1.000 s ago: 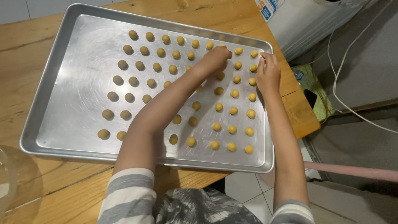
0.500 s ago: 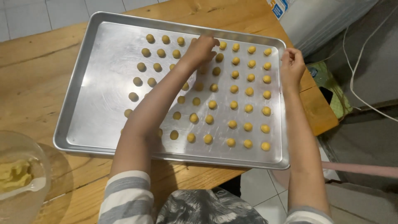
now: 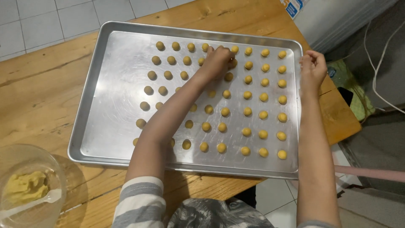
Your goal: The person arranges small yellow dough balls in neat rows on a metal baking tray. They use both hands to pick up and place the dough balls, ensuring even spacing across the tray surface.
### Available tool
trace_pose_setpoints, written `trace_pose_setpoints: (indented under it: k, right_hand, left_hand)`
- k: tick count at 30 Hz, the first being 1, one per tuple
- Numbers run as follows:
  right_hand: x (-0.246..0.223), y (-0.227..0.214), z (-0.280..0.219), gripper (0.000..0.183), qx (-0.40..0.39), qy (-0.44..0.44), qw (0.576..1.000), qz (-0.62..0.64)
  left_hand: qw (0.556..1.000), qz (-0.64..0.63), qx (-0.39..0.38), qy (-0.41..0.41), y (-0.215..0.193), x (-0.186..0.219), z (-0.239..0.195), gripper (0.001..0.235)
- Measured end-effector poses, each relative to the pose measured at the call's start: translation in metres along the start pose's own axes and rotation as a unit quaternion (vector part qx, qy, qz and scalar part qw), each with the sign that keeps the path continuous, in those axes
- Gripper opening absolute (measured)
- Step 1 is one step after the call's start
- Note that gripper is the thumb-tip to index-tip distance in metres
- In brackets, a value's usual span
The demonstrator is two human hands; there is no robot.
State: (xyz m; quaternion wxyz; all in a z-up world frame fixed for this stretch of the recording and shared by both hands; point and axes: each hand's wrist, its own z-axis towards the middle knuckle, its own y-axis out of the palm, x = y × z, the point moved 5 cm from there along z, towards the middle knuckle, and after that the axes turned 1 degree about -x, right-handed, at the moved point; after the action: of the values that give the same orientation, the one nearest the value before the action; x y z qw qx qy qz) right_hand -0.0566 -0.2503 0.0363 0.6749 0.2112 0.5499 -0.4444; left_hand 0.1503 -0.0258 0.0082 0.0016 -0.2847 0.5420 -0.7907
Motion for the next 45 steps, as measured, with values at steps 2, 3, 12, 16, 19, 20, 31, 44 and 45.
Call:
trace_pose_setpoints:
  k: [2, 3, 12, 16, 19, 20, 31, 44, 45]
  right_hand:
    - [0.002, 0.000, 0.002, 0.011, -0.003, 0.011, 1.000, 0.007]
    - [0.004, -0.001, 0.002, 0.010, -0.003, 0.024, 1.000, 0.013]
    - [0.012, -0.002, 0.007, 0.012, -0.007, 0.022, 1.000, 0.010]
    - [0.011, -0.002, 0.007, 0.011, -0.011, 0.021, 1.000, 0.001]
    - [0.023, -0.002, 0.012, 0.010, -0.018, 0.004, 1.000, 0.023]
    - [0.020, -0.001, 0.011, 0.011, -0.026, -0.005, 1.000, 0.015]
    - [0.003, 0.003, 0.003, 0.013, -0.054, -0.044, 0.997, -0.042]
    - [0.002, 0.003, 0.002, 0.015, -0.068, -0.073, 0.992, -0.078]
    - [-0.001, 0.003, -0.001, 0.015, -0.069, -0.071, 0.991, -0.090]
  left_hand:
    - [1.000, 0.021, 0.000, 0.003, 0.008, -0.006, 0.005, 0.032]
    - [0.999, 0.041, -0.002, 0.007, 0.013, -0.008, 0.008, 0.033]
    - [0.998, 0.038, 0.041, 0.037, -0.002, -0.003, -0.003, 0.053]
    - [0.997, 0.039, -0.063, -0.011, -0.010, 0.007, -0.021, 0.044]
    - [0.986, 0.069, -0.151, -0.014, 0.002, 0.015, -0.032, 0.042]
    - [0.987, 0.085, -0.134, -0.002, 0.006, 0.015, -0.031, 0.021]
    - [0.998, 0.038, -0.048, 0.027, 0.022, 0.021, -0.028, 0.023]
    - [0.995, 0.026, -0.099, 0.004, -0.016, 0.043, -0.058, 0.044]
    - [0.991, 0.027, -0.130, -0.006, -0.016, 0.047, -0.062, 0.054]
